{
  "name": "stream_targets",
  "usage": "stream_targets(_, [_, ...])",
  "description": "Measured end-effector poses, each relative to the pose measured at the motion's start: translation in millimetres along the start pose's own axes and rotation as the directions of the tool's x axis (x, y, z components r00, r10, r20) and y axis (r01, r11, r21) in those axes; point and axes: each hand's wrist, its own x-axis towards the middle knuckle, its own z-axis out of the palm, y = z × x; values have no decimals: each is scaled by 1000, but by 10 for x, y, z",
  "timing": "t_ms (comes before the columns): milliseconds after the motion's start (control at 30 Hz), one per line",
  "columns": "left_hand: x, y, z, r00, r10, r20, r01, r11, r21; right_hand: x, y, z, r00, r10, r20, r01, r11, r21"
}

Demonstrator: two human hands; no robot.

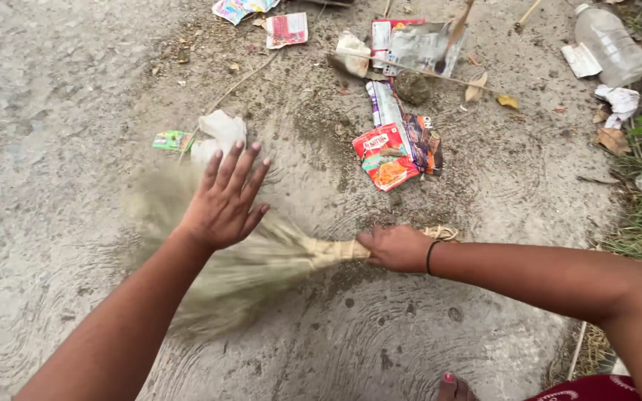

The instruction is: The recorder uses a hand broom to sweep litter and debris on a concrete outdoor surface.

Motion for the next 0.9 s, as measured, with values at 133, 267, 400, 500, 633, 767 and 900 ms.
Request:
stream_targets(133, [-86,-99,46,996,52,75,-55,998,36,74,470,134,979,178,105,-177,984,-15])
stream_targets(267, [-98,-205,58,987,-47,156,36,997,74,-100,925,-244,854,519,-35,-513,852,110])
stream_targets(400, [-78,-470,-26,906,-421,54,420,907,28,-385,789,-334,771,619,-154,-569,776,270])
stream_targets(500, [-55,-655,0,658,-752,-36,730,650,-212,-353,627,44,874,392,-286,-362,919,153])
stream_targets(633, [-298,-1012,452,297,-954,-26,812,267,-518,68,38,96,953,-16,-302,12,1000,-16])
stream_targets(767, [-518,-1069,514,-140,-981,137,922,-180,-342,714,-407,123,989,-41,-145,58,992,110])
stream_targets(900, [-665,-1093,489,-301,-897,323,894,-383,-231,1047,-294,-119,977,209,51,-213,970,114])
